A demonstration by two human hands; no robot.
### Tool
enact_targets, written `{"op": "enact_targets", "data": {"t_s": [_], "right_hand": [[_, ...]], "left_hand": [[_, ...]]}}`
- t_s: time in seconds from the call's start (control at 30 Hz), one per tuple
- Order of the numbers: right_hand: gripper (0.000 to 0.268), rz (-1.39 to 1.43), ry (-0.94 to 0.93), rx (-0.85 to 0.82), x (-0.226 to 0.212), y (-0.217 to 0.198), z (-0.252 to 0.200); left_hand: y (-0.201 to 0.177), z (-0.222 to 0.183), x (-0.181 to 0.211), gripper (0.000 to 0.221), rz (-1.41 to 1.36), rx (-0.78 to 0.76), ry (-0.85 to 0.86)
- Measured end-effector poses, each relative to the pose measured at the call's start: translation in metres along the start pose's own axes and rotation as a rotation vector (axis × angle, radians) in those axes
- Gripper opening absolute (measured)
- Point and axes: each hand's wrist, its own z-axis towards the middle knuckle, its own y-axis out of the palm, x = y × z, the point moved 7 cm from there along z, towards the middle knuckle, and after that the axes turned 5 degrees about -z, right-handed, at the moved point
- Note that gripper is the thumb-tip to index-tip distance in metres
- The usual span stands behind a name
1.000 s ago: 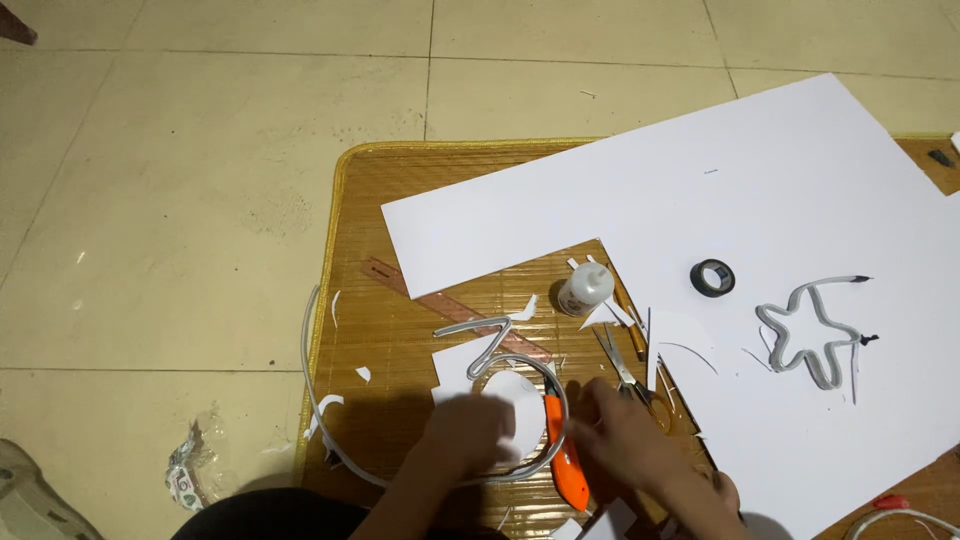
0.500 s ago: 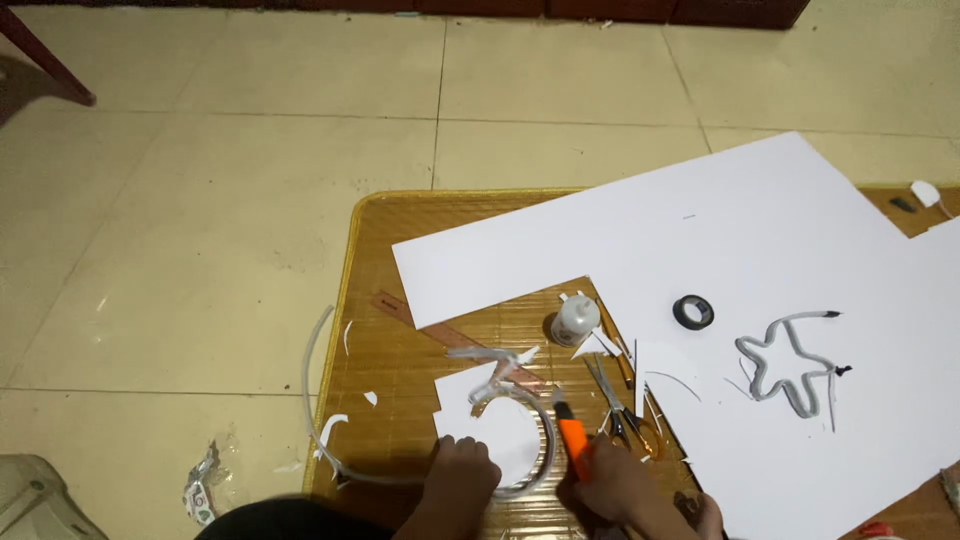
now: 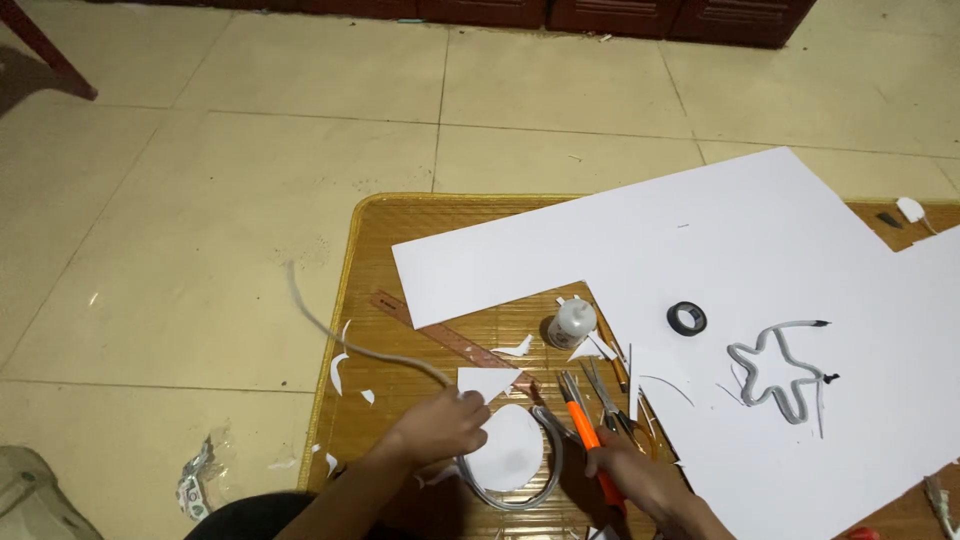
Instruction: Crafting a neon sign by cutting a foam base and attaching a flexible LED strip.
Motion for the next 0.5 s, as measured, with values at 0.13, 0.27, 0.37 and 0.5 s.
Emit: {"op": "enact_targets", "data": {"t_s": [0.13, 0.27, 0.37, 0.5], "right_hand": [[0.055, 0.434, -0.149, -0.040, -0.018, 0.032, 0.014], [0.029, 0.502, -0.111, -0.105, -0.014, 0.060, 0.032], [0.026, 0.648, -0.102, -0.058, -0.012, 0.067, 0.033], [0.027, 0.063, -0.252, 0.181, 0.000, 0.064, 0.057]], "left_hand": [[-0.010, 0.005, 0.001, 0.018, -0.114, 0.141, 0.072], [-0.041, -0.003, -0.010, 0.034, -0.266, 0.156, -0.059], [-0.048, -0.044, -0.031, 0.070, -1.269, 0.054, -0.846], [0.046, -0.057, -0.033, 0.016, -0.612, 0.827, -1.028]]}}
